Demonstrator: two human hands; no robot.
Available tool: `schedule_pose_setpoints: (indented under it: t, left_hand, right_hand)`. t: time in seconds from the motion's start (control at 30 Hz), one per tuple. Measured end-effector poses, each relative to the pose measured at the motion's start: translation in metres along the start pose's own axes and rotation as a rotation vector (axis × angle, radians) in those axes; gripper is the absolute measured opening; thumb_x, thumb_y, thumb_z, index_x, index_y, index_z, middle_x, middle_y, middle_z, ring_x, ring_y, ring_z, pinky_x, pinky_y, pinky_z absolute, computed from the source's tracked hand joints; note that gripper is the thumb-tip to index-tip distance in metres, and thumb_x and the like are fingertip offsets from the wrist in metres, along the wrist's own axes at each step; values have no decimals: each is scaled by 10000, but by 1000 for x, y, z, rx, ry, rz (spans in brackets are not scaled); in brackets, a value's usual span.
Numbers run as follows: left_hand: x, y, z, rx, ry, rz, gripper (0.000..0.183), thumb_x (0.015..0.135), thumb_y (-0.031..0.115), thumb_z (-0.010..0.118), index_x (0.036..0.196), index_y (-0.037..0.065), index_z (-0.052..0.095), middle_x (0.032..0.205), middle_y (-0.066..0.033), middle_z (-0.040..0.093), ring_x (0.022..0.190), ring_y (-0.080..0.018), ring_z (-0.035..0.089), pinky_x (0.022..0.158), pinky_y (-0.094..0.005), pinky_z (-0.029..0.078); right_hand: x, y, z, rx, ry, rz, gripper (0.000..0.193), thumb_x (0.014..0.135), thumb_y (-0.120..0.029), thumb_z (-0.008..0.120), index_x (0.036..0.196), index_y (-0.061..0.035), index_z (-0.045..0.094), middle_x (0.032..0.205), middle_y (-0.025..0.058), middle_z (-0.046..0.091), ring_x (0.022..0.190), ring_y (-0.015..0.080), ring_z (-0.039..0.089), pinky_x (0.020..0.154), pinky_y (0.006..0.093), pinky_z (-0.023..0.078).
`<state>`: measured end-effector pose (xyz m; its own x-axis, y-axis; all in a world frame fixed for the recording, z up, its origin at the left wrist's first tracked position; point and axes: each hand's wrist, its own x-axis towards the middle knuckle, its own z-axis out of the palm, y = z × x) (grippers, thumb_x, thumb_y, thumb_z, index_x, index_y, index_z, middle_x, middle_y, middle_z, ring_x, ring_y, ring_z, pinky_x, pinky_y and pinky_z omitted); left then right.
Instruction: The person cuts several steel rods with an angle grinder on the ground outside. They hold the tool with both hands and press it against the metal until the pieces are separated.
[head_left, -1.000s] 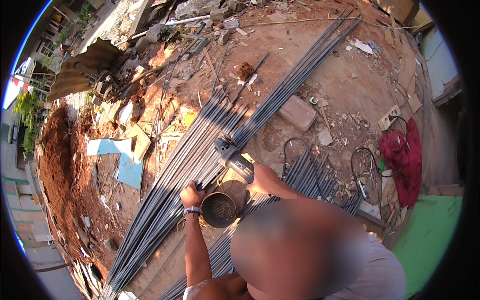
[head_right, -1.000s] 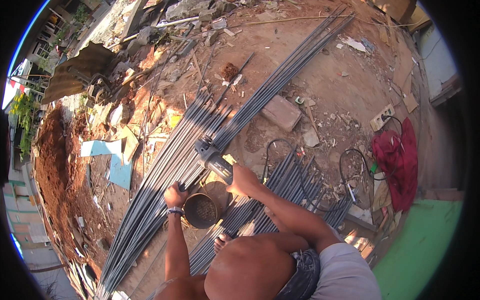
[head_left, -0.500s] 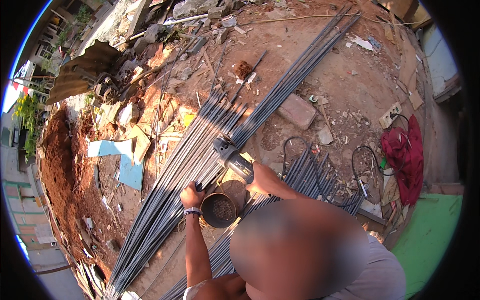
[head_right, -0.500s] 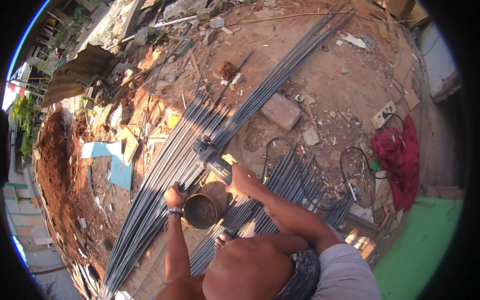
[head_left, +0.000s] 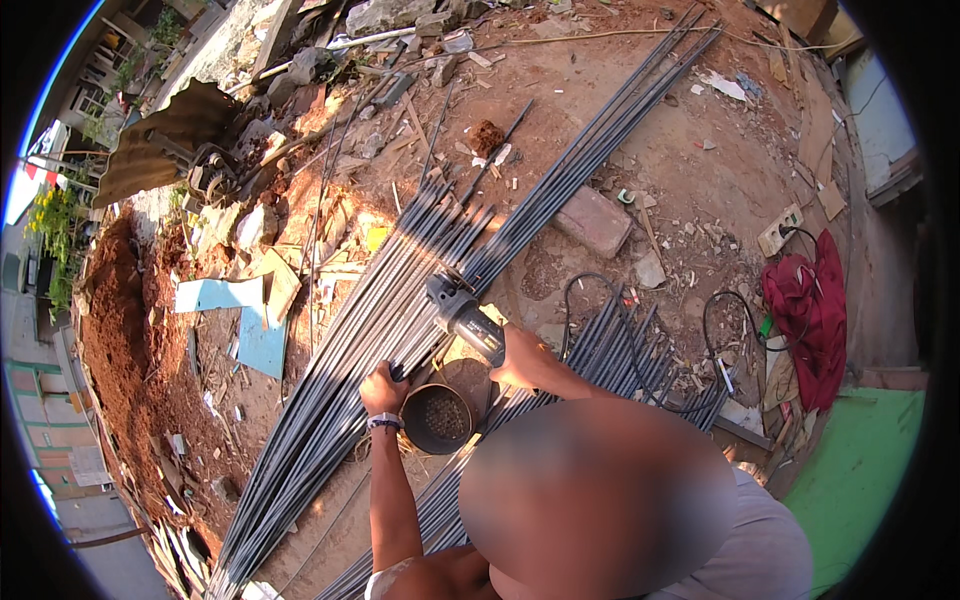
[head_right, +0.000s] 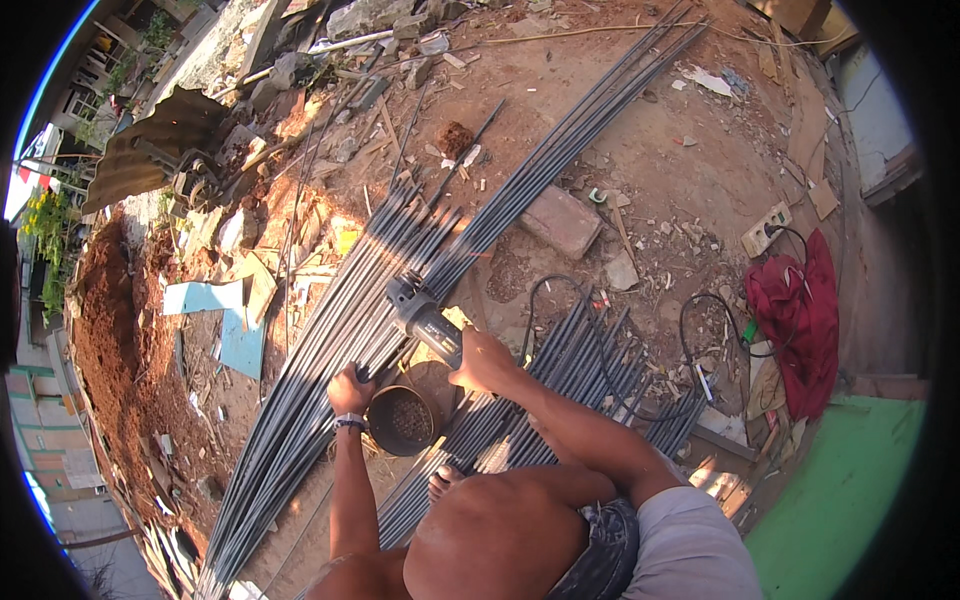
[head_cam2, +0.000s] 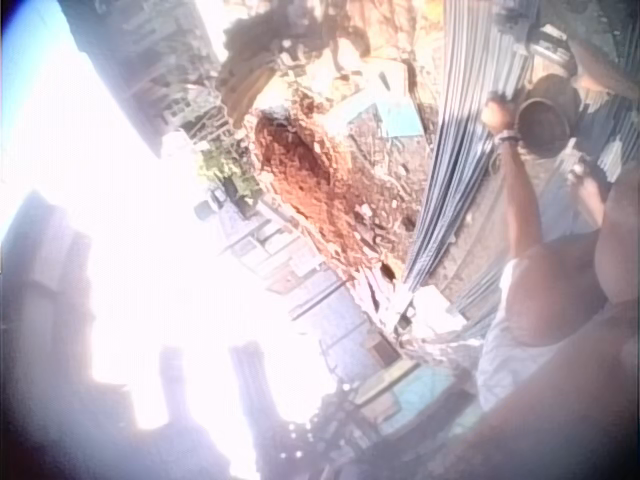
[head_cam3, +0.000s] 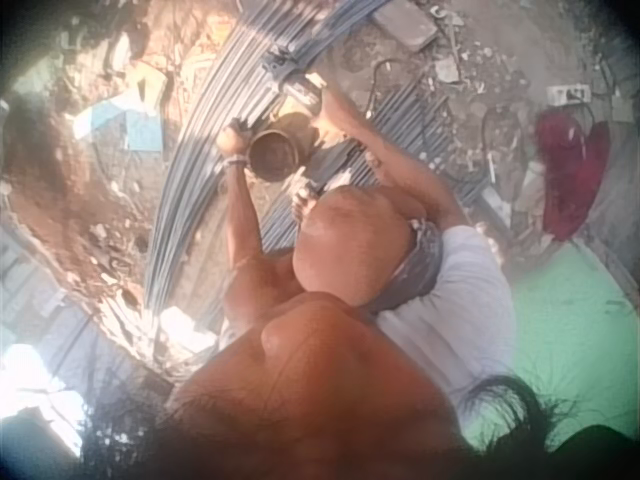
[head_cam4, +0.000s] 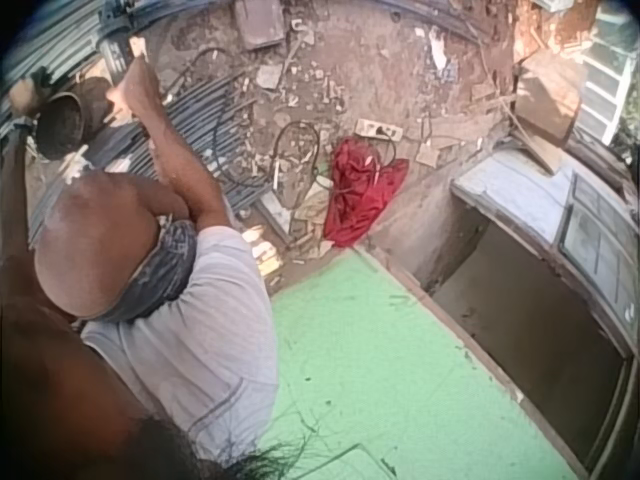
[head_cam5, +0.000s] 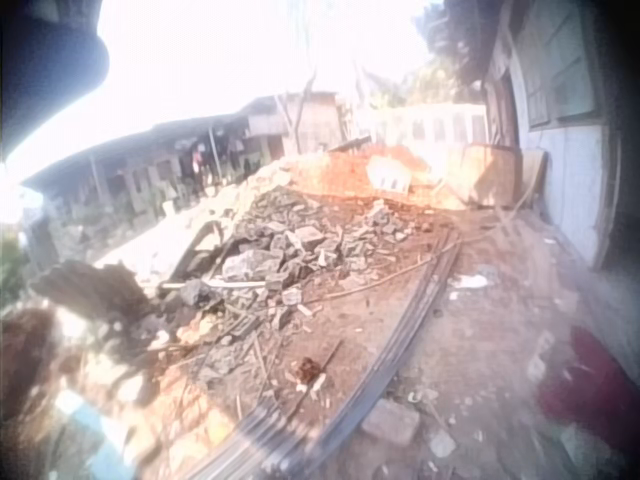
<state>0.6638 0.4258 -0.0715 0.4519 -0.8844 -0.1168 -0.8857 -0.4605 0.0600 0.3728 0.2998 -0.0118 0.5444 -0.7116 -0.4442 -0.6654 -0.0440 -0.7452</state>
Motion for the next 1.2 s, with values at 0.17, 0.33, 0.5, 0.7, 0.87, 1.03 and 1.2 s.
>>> schedule_pose_setpoints:
  t: [0.17,0.33,0.5,0.7,0.87,1.03,1.2]
  left_hand:
    - [0,-5,3,-25,19,7,309,647,274,758,828,60,629,780,-184,695,720,-363,682,664,-448,546]
    - [0,-2,4,-10,20,-1,307,654,279,751,832,60,631,780,-183,695,720,-363,682,665,-449,547]
    - [0,-1,3,-19,27,-5,309,653,282,749,837,61,636,776,-182,694,719,-363,682,664,-450,548]
    - [1,-3,4,-11,30,3,284,654,265,742,818,61,630,767,-181,692,708,-362,680,657,-447,547]
    - [0,0,3,-32,57,21,272,642,249,736,791,59,612,749,-180,684,697,-364,673,648,-449,541]
    - [1,1,2,-15,16,8,284,638,250,734,807,54,615,781,-182,691,721,-367,677,663,-447,545]
    - [1,-1,4,-38,35,-5,272,639,245,714,807,51,622,760,-187,681,721,-387,664,658,-471,529]
  right_hand:
    - [2,-1,4,-25,8,10,597,636,-202,812,1053,115,526,925,294,632,890,436,653,724,479,515]
    - [1,4,4,-7,26,-19,596,632,-195,807,1053,116,522,926,299,633,894,444,650,735,487,509]
    - [2,5,6,-1,42,-35,581,633,-184,797,1053,104,519,902,296,637,896,454,644,739,488,507]
    - [-2,0,6,25,19,8,578,642,-192,788,1065,91,515,916,292,640,907,456,640,756,489,510]
    - [-1,0,5,3,26,15,572,644,-195,789,1064,83,516,928,289,642,913,453,642,763,486,510]
    - [2,3,4,-16,16,14,569,635,-197,801,1042,90,527,919,299,638,906,453,644,748,491,509]
    - [1,-1,2,3,11,10,570,629,-203,808,1025,100,532,904,304,637,892,457,647,742,491,509]
